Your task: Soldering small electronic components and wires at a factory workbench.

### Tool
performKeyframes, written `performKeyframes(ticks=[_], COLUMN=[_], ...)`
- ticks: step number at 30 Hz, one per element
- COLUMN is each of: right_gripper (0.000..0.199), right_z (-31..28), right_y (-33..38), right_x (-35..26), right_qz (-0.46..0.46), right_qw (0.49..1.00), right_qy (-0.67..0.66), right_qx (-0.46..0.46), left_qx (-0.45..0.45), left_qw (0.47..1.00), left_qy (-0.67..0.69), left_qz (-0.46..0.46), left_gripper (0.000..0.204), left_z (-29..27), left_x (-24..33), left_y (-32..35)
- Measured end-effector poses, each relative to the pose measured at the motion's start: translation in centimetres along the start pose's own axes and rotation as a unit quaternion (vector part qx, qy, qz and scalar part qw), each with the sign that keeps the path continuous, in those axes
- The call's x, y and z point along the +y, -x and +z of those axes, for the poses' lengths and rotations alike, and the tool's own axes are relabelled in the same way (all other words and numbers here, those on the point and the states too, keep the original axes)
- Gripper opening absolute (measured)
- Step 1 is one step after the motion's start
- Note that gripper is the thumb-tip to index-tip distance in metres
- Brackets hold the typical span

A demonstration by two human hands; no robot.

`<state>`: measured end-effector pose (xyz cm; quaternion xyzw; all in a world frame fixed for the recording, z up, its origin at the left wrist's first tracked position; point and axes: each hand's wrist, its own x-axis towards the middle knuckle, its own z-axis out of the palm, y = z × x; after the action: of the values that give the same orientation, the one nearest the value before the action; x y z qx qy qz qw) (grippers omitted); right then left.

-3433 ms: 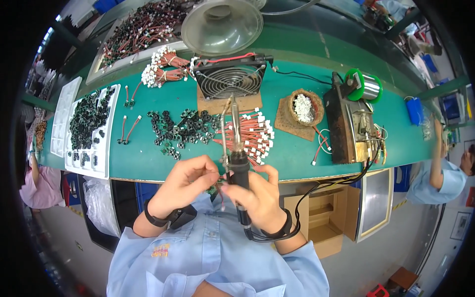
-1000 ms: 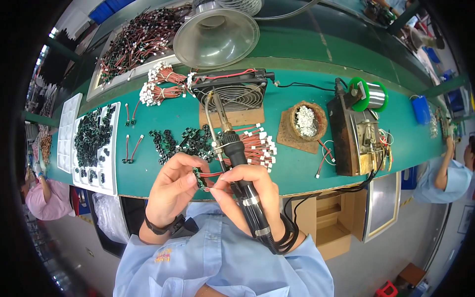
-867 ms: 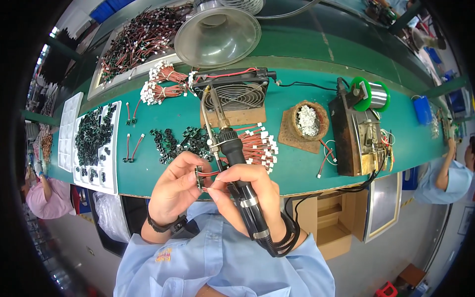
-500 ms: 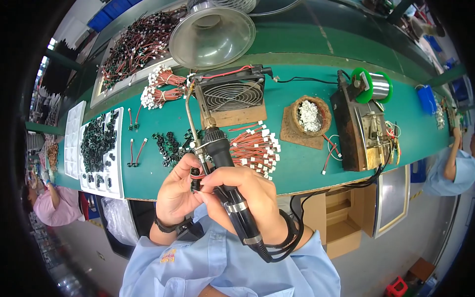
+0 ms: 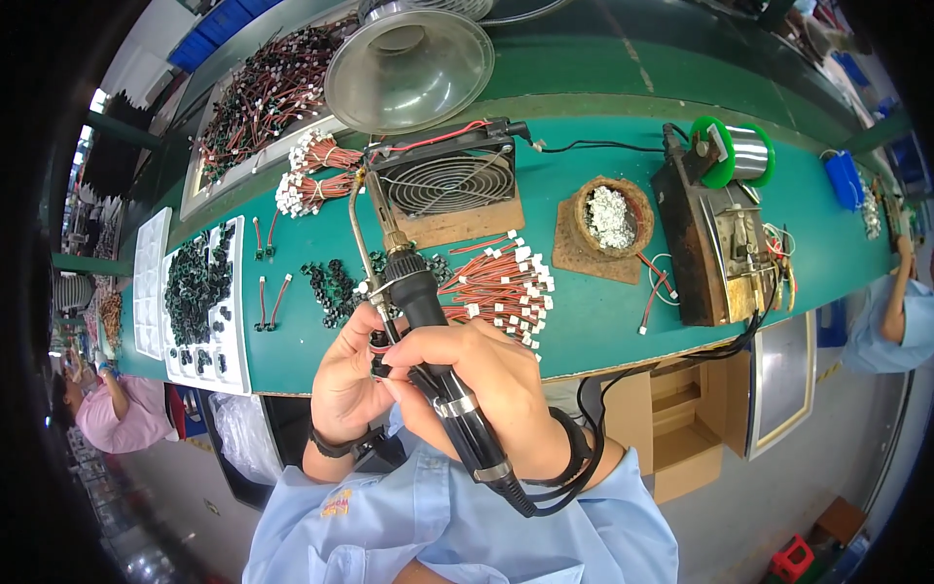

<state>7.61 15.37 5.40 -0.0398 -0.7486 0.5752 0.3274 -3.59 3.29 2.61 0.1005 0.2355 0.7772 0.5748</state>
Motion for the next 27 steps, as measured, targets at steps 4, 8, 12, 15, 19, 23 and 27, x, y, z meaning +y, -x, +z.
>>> performKeyframes(ticks=[4,8,12,15,19,23,27], right_gripper=[0.038,0.036,0.035,0.035,0.035,0.034,0.034], right_z=[-0.07,-0.19,-0.28,-0.3,-0.4,-0.39,-0.35], right_y=[-0.03,-0.1,-0.17,-0.24,-0.39,-0.39,-0.37], right_x=[0.01,-0.11,-0.05,-0.05,-0.14,-0.13,-0.11], right_qz=[0.002,0.015,0.024,0.027,0.03,0.027,0.035], right_qw=[1.0,1.0,1.0,0.999,0.999,0.999,0.999], right_qy=[0.002,-0.001,-0.01,-0.016,-0.026,-0.023,-0.029], right_qx=[-0.003,-0.007,-0.013,-0.013,-0.014,-0.013,-0.01], left_qx=[0.004,0.002,0.006,0.004,-0.015,-0.014,-0.008], left_qw=[1.0,1.0,1.0,1.0,1.0,1.0,1.0], left_qy=[-0.009,-0.015,-0.021,-0.023,-0.015,-0.013,-0.022], left_qz=[0.008,0.014,0.016,0.014,0.016,0.018,0.02], left_gripper=[0.019,0.019,0.019,0.02,0.02,0.02,0.019], left_z=[-0.04,-0.13,-0.14,-0.08,-0.15,-0.15,-0.04], left_x=[-0.04,-0.07,-0.1,-0.02,-0.02,-0.05,0.01], left_y=[0.04,0.1,0.12,0.06,0.03,0.02,-0.02])
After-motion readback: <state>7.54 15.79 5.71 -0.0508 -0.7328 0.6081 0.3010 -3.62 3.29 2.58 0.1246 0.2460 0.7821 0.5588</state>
